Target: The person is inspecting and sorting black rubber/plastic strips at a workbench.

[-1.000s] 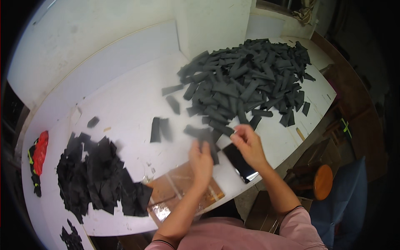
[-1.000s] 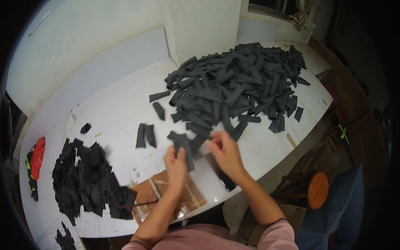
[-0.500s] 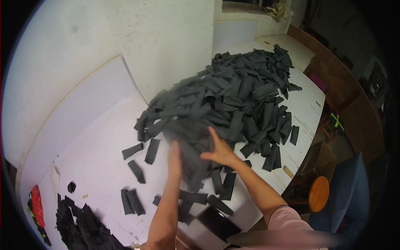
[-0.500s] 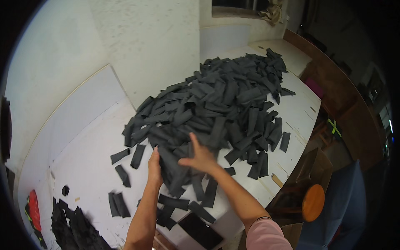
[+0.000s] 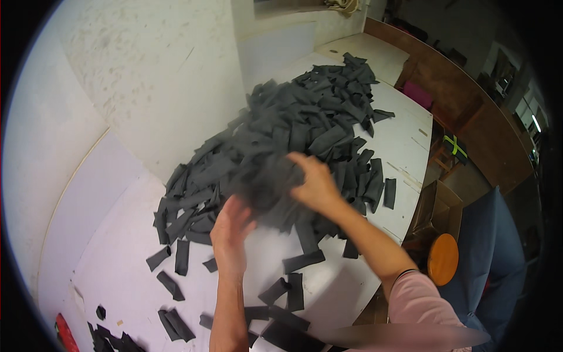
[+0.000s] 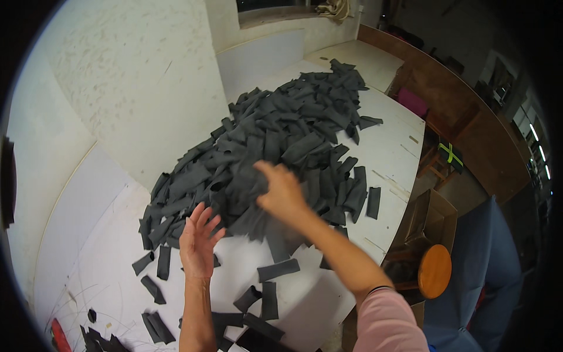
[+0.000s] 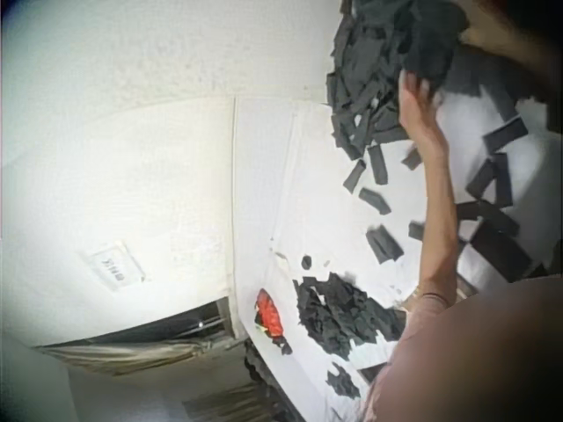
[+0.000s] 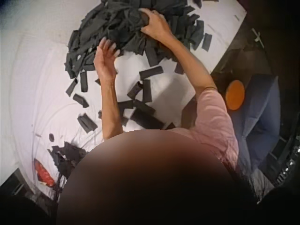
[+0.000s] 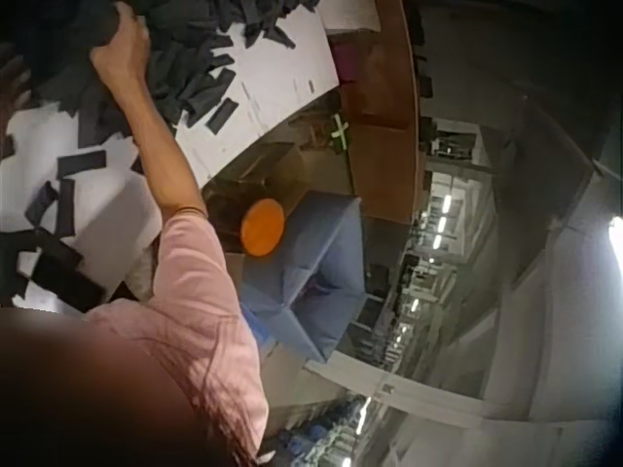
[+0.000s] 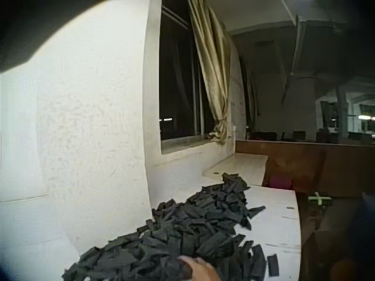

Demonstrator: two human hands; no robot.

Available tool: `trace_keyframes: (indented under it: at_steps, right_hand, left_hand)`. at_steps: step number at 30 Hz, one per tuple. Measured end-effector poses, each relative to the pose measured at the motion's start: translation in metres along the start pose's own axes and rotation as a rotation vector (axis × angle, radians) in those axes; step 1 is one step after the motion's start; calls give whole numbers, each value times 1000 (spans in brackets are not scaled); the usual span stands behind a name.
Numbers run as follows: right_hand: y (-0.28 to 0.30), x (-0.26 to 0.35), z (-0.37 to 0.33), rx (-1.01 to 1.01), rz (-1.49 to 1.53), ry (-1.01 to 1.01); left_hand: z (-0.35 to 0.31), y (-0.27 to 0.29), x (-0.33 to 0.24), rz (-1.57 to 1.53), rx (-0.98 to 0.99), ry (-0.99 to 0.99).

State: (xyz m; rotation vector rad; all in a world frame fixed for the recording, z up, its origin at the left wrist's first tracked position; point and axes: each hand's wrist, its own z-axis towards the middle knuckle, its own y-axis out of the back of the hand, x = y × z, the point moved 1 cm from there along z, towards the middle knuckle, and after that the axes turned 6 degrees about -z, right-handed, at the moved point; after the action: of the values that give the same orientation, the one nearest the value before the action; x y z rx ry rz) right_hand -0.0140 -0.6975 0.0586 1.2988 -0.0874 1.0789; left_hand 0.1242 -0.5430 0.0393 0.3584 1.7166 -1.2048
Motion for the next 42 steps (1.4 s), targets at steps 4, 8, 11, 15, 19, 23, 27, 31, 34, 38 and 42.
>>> trace_keyframes:
  at_steps: [4,8,11,15,19,23,27,31,34,38,42]
  right_hand:
    - [86,-65,60,-265,-243,-43]
    - [140,-121,113,-296,-339,-217]
    - [136,-168,122,-219,-348,-275]
    - [129,-211,116,-140,-405,-255]
    - [109,-161,81,-287,-260,-157]
    - [58,-103,15,184,-183,33]
    - [-14,-81,-19,459,45,-10]
    - [-64,-18,-36,520,-180,32]
    - [-78,-12,-36,429,-322,105]
    - [-73,-53,-11,229,-218,134]
    - [-10,-39,28,-75,-186,290]
  left_hand:
    - [-3,22,18,313,-240,-152]
    - [-18,65,38,457,-389,-212]
    - [-24,96,41,745,-454,-288]
    - [2,100,25,1039,-452,-368]
    - [34,106,19,934,-320,-244]
    - [57,81,38,659,-138,-125]
    - [58,32,63,434,1,78]
    - [48,30,93,-45,169,308]
    - [35,36,105,-68,83,417]
    - [11,37,71,307,97,285]
    - [-21,82,47,470,58,173]
